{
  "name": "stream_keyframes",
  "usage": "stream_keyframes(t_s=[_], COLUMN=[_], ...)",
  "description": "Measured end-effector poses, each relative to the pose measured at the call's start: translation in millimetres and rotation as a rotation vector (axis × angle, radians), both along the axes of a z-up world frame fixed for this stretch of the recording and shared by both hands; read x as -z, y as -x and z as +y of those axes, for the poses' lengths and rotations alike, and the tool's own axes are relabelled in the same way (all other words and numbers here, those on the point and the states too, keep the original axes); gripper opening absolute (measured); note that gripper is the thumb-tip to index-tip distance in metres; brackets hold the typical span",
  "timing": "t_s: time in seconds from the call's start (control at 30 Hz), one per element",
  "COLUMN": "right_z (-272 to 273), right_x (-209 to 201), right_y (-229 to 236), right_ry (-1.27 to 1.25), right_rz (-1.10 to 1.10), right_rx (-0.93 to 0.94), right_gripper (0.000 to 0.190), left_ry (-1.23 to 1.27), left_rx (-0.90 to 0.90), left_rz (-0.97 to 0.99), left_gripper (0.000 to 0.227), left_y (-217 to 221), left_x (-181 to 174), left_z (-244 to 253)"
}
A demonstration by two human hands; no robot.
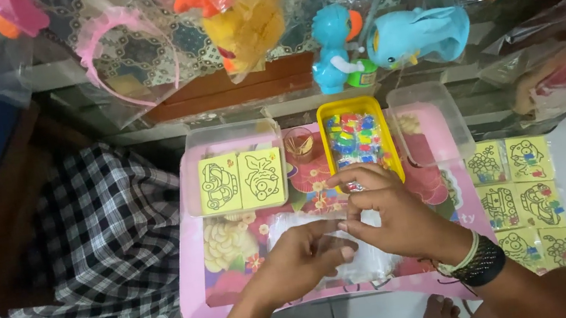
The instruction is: The person is creating sand art by peeling off adhesive sections of a card and applying colored sand from a tray.
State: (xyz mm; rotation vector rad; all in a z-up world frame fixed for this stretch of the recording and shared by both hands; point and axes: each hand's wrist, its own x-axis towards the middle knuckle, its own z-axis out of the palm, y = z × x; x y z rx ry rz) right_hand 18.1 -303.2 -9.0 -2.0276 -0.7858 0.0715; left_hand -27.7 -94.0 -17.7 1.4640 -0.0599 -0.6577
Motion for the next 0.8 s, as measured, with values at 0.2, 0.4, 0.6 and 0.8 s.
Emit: stream_keyframes(t_s=[0.2,0.4,0.6,0.8], right_z=[19,68,150,199], right_x=[5,-14,65,107], right_y=[-6,-53,-133,-182], right_ry=[0.103,-0.044,0.185,0.700], right_rz=[-0.067,0.006,-0.078,-0.200], right_rx=[-0.071,-0.055,-0.022,-0.016], right_gripper=[0.016,0.005,0.025,0.043], left_ry=[-0.235,-0.512,-0.390,-0.401], left_rx=[-0.022,-0.153,-0.651,-0.677], left_rz=[-0.017,-0.391,-0.277,-0.302], left_gripper=[0.019,0.025,0.016,0.019], left_y=[-12,-52,-50,-39], left_x=[3,-2,-28,-36], left_z=[16,108,170,183])
